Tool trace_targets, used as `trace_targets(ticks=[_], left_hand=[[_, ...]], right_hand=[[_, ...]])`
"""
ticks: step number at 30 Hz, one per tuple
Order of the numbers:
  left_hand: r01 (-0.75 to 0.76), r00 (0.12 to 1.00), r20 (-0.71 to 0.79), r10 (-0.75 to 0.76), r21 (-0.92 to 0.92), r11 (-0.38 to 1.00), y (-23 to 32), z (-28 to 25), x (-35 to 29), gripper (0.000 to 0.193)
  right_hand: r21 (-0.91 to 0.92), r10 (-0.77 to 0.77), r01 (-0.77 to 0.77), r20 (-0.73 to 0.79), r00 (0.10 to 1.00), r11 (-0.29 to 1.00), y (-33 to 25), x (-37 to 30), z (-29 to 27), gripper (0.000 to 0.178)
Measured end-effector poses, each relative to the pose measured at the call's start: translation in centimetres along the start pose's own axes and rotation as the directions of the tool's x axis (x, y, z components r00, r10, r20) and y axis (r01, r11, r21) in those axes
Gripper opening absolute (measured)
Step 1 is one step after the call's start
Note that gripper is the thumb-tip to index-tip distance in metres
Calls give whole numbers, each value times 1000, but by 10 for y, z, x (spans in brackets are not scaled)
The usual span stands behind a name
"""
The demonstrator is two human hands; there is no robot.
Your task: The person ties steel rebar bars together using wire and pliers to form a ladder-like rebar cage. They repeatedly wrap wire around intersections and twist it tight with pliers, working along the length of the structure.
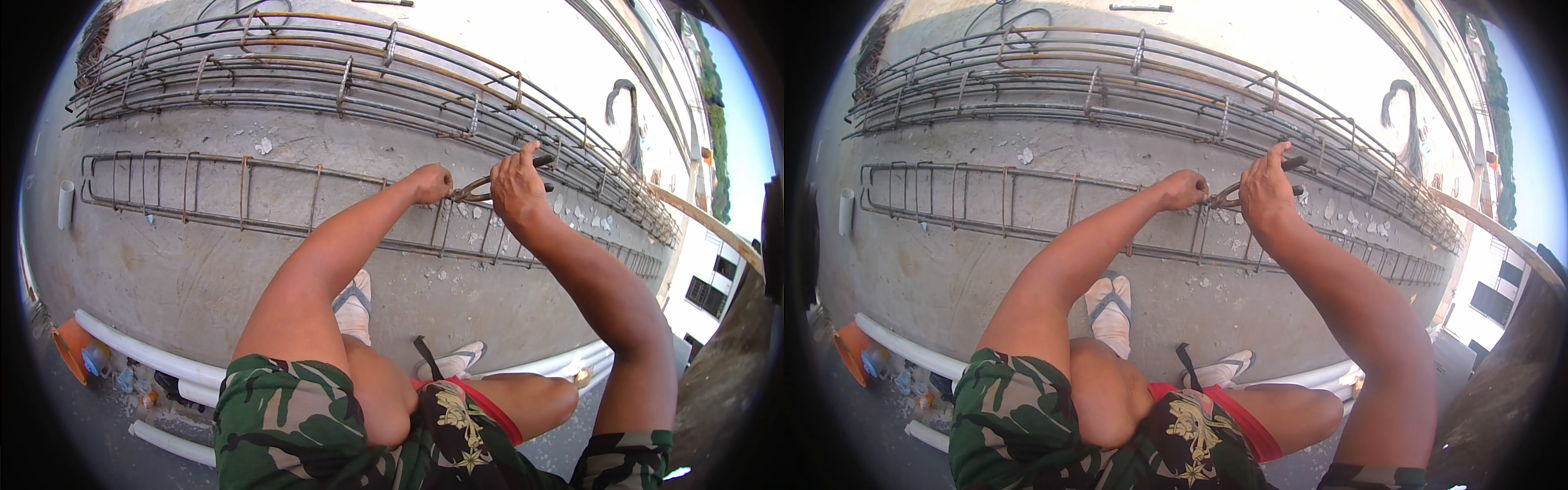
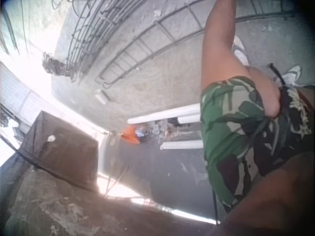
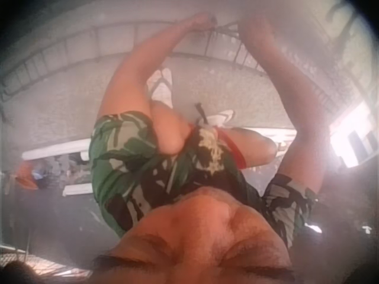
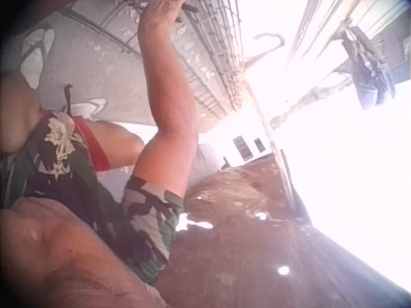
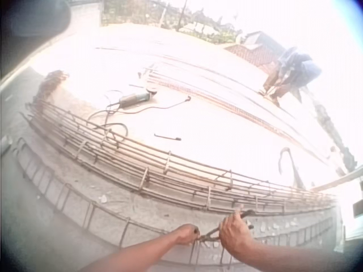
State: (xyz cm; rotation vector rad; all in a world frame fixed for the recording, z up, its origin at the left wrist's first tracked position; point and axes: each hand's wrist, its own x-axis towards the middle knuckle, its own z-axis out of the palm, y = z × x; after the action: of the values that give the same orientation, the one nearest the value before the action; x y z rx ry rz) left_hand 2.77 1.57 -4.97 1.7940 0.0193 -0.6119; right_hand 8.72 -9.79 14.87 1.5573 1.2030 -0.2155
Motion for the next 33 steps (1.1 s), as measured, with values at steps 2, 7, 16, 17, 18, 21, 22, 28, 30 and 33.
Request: trace_targets(ticks=[2,7,16,17,18,21,22,28,30,33], left_hand=[[3,1000,25,-3,-3,1000,2,-5,-1,28],[-184,958,-203,204,114,976,37,7,-32,58],[-156,893,-421,160,44,987,97,61,-10,53],[-154,895,-414,165,59,986,95,60,-2,50],[-104,928,-356,108,32,994,100,46,-3,49],[-90,979,-187,83,-30,995,103,14,-3,48],[-169,976,-149,159,-54,984,99,14,0,49],[-384,754,-569,329,25,923,108,55,-17,52],[-287,739,-634,226,7,958,118,69,-20,52],[-288,770,-592,237,8,957,112,74,0,52]], right_hand=[[63,-16,12,74,997,998,3,5,-5,26],[515,-116,-90,354,928,852,11,25,5,21],[622,-381,-115,604,700,775,42,35,-5,38],[445,-166,-49,430,888,894,35,20,-6,31],[250,1,-43,167,986,967,25,2,-1,25],[38,36,-26,-287,957,999,31,-13,12,15],[26,-1,12,-359,933,1000,36,-14,13,15],[659,-301,5,336,892,752,58,23,9,16],[684,-367,-204,591,718,701,68,28,-19,20],[644,-425,-366,740,522,672,70,37,-3,22]])
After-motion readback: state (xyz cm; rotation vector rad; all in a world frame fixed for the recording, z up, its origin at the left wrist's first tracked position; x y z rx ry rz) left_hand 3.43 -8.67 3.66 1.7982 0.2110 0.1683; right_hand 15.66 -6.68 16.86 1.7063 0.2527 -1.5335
